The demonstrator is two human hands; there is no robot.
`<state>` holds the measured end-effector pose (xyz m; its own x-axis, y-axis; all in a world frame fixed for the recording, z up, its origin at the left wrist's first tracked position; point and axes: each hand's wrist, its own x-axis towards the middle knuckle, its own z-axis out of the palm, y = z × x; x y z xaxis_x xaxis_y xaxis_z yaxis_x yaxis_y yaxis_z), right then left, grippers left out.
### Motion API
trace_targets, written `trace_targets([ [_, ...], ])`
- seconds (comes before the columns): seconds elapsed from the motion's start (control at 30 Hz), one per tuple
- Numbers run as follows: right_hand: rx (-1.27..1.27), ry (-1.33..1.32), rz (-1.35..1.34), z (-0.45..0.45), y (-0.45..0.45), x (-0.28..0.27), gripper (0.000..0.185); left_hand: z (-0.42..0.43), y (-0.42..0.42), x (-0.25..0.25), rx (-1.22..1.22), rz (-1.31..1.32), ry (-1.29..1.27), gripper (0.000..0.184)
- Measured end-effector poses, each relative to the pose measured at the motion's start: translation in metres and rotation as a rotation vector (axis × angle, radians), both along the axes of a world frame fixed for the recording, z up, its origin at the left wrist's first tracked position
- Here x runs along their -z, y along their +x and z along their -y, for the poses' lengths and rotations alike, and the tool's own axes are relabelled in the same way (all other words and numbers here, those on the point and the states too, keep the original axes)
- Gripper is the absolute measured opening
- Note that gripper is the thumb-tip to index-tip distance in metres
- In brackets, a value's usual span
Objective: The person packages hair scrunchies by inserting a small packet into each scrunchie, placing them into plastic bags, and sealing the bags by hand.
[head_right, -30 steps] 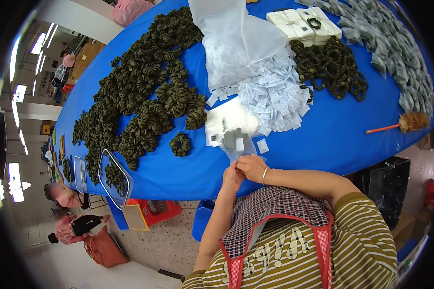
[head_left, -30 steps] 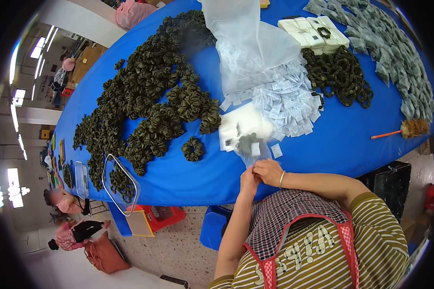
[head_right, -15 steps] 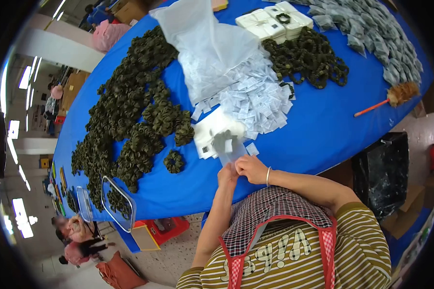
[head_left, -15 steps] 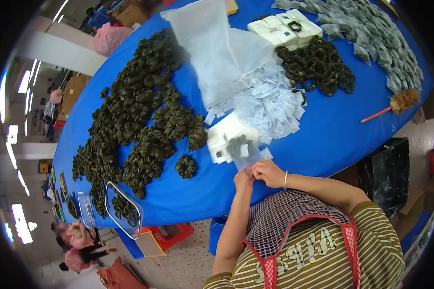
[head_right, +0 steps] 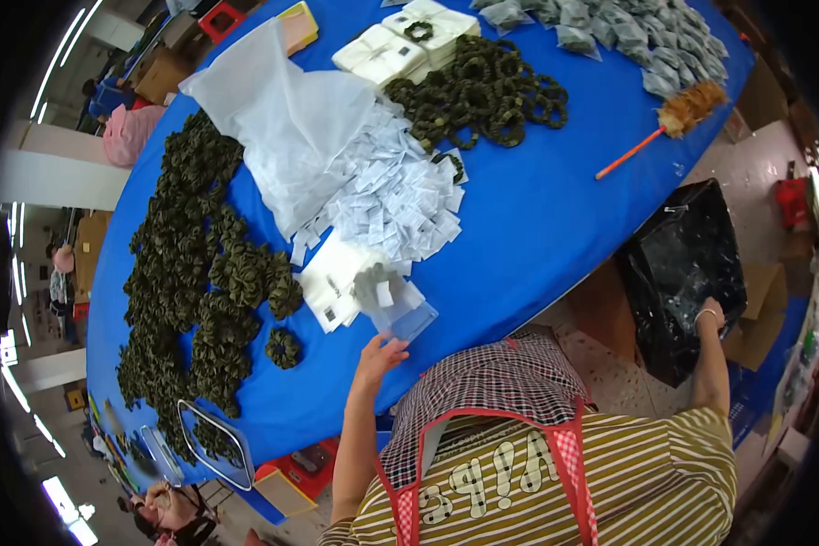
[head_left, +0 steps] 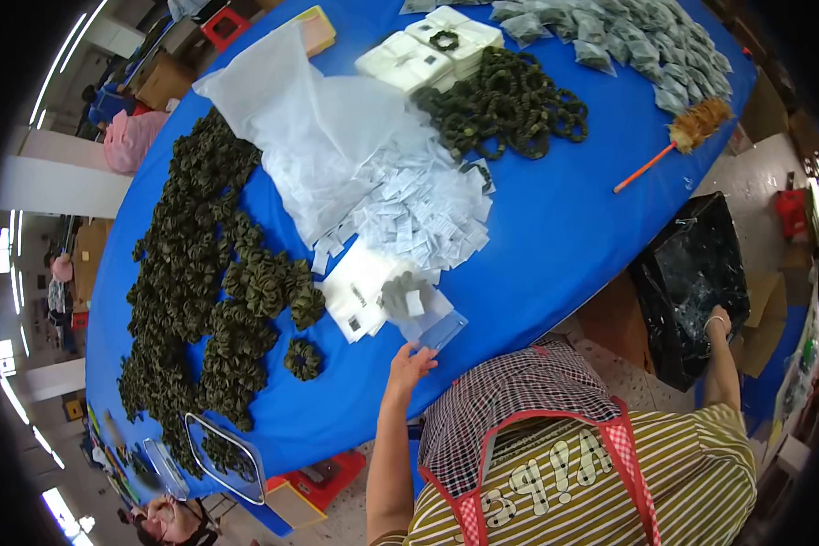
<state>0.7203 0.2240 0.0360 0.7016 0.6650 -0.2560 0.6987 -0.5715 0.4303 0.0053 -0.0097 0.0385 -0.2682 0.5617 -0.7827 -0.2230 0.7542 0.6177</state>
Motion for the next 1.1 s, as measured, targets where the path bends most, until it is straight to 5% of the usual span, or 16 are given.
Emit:
trace_targets([
  [0.1, -0.407, 0.17, -0.063, 0.0, -0.157, -0.037, 0.02, 0.031, -0.027, 0.012, 0.164, -0.647, 0.052, 0.045],
  [0.17, -1.169, 0.6, -0.433, 0.004, -0.25, -0.021, 0.014, 0.025, -0.035, -0.008, 0.374, -1.3, 0.051, 0.047],
  [0.27, -1.715, 0.574, -0.937, 0.022, -0.409, -0.021, 0.027, 0.001, -0.015, -0.011, 0.749, -1.639, 0.402, 0.044],
  [0.37, -2.168, 0.178, -0.917, 0.048, -0.498, -0.007, 0.053, -0.003, -0.004, 0.016, 0.905, -1.704, 0.581, 0.034],
  [0.5, -2.46, 0.012, -1.013, 0.048, -0.554, 0.024, 0.022, 0.003, 0.008, 0.033, 0.585, -1.45, 0.677, 0.017],
  [0.53, -2.356, 0.077, -1.184, 0.05, -0.555, 0.027, 0.007, 0.009, 0.014, 0.034, 0.422, -1.362, 0.661, 0.014],
  [0.63, -1.759, 0.096, -1.66, 0.058, -0.548, 0.011, 0.009, 0.015, 0.03, 0.029, -0.085, -1.064, 0.573, 0.004],
  [0.7, -1.717, 0.183, -1.749, 0.068, -0.554, -0.009, 0.01, 0.018, 0.037, 0.03, -0.271, -0.801, 0.467, 0.005],
  [0.87, -2.024, 0.174, -1.765, 0.079, -0.579, -0.011, 0.01, 0.023, 0.042, 0.037, -0.242, -0.894, 0.438, 0.008],
  [0.97, -1.587, -0.144, -1.672, 0.073, -0.575, 0.011, 0.009, 0.033, 0.043, 0.043, -0.16, -1.034, 0.476, 0.009],
  [1.1, -1.282, -0.188, -1.734, 0.074, -0.573, 0.03, 0.006, 0.034, 0.051, 0.048, -0.178, -1.007, 0.45, 0.012],
])
